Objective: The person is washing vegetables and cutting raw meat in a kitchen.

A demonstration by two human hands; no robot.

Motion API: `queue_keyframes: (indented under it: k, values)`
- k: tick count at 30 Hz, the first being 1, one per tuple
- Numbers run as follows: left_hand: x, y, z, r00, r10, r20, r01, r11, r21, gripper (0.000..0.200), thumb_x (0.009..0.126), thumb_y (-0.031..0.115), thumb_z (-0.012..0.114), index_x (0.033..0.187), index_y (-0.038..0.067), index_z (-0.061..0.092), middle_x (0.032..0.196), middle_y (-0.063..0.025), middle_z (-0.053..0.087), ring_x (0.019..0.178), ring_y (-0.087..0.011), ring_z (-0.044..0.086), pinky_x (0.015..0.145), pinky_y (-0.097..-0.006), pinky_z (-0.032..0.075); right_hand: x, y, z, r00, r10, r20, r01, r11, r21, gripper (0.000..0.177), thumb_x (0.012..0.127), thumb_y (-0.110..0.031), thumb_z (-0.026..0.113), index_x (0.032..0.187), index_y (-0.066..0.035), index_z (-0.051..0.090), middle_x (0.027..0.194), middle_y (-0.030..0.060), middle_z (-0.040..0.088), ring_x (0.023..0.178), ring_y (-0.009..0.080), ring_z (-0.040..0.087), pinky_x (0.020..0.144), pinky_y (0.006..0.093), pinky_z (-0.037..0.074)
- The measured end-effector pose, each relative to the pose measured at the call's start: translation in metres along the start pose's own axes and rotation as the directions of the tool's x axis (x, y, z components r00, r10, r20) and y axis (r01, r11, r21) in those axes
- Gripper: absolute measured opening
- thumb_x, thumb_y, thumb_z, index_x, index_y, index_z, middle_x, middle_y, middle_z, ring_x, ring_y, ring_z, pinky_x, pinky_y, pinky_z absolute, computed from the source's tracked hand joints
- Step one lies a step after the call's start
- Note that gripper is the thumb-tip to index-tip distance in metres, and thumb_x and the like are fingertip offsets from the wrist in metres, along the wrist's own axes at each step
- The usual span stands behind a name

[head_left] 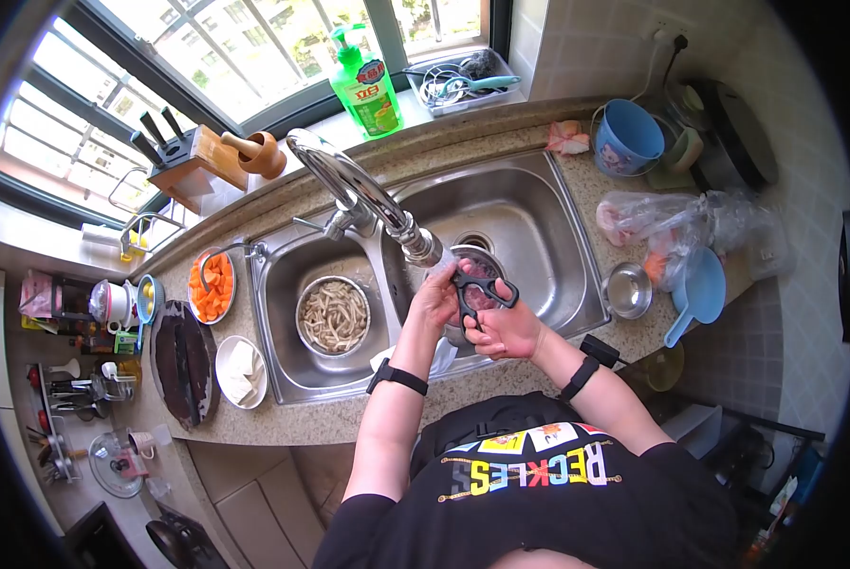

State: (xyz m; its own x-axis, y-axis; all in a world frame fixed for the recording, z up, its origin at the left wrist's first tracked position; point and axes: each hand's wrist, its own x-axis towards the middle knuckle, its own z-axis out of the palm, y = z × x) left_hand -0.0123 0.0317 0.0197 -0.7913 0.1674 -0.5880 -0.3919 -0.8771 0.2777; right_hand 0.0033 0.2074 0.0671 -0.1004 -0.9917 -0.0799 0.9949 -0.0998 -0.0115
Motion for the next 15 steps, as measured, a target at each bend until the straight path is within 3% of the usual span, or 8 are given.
queue_keyframes:
  k: [7,12,15]
  values:
    - [0.006,0.012,-0.003,0.999,0.024,-0.039,-0.022,0.997,0.074,0.017,0.085,0.005,0.053,0.101,-0.002,0.053,0.087,-0.0109,0.060,0.081,-0.0208,0.060,0.078,-0.0350,0.052,0.002,0.001,0.004,0.999,0.001,0.040,-0.003,1.000,0.028,0.071,0.071,-0.071,0.046,0.095,-0.005,0.050,0.073,0.0085,0.052,0.052,0.0180,0.047,0.044,0.0237,0.036]
    - [0.025,0.013,-0.012,0.979,0.190,-0.077,-0.189,0.982,0.020,0.015,0.086,0.006,0.052,0.098,-0.002,0.052,0.086,-0.0127,0.060,0.080,-0.0247,0.061,0.071,-0.0390,0.053,-0.007,0.000,0.009,1.000,0.015,0.002,-0.015,0.999,0.052,0.072,0.071,-0.072,0.046,0.094,-0.004,0.050,0.071,0.0092,0.052,0.051,0.0195,0.046,0.044,0.0242,0.037]
    - [0.076,0.028,-0.091,0.961,0.243,-0.129,-0.259,0.957,-0.129,0.017,0.088,0.010,0.050,0.102,0.000,0.052,0.088,-0.0145,0.061,0.081,-0.0284,0.062,0.073,-0.0435,0.053,-0.019,0.009,0.016,0.999,0.042,0.030,-0.042,0.999,-0.028,0.072,0.070,-0.073,0.045,0.093,-0.005,0.050,0.070,0.0092,0.051,0.049,0.0199,0.046,0.044,0.0249,0.038]
